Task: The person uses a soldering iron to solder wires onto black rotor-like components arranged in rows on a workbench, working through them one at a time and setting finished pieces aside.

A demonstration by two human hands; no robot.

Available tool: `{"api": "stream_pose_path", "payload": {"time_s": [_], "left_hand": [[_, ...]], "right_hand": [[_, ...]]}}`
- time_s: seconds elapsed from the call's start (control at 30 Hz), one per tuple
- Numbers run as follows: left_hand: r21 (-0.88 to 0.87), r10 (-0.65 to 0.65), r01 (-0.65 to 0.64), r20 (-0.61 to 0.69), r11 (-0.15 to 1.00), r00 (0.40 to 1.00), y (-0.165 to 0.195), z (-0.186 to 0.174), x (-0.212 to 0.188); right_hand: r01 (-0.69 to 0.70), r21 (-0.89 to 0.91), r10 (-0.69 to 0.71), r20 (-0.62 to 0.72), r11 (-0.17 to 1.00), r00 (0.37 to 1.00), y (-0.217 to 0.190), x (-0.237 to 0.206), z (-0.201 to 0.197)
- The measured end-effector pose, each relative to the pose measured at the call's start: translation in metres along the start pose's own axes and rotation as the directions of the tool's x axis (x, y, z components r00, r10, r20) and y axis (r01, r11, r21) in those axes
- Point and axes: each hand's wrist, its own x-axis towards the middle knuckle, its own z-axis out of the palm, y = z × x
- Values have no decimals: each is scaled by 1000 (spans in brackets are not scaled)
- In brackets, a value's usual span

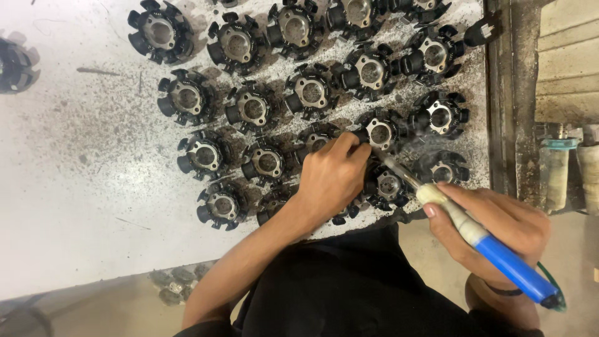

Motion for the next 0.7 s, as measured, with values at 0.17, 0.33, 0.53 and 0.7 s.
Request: {"api": "stream_pose_path", "payload": {"time_s": [0.17, 0.33, 0.53, 0.7], "left_hand": [[-44, 15, -17, -40, 999, 999, 9, -15, 7], [-25, 68, -72, -130, 997, 989, 35, -90, 25], [194, 214, -158, -314, 968, 925, 13, -93, 81], [110, 3, 19, -197, 994, 980, -36, -31, 79]], "right_hand": [[-6, 151, 7, -1, 989, 1000, 22, -1, -3], [-18, 625, 127, -131, 780, 983, 58, -4, 9], [-22, 774, 232, -163, 632, 959, 83, 18, 39], [-99, 586, 234, -158, 804, 959, 78, 51, 28]]}}
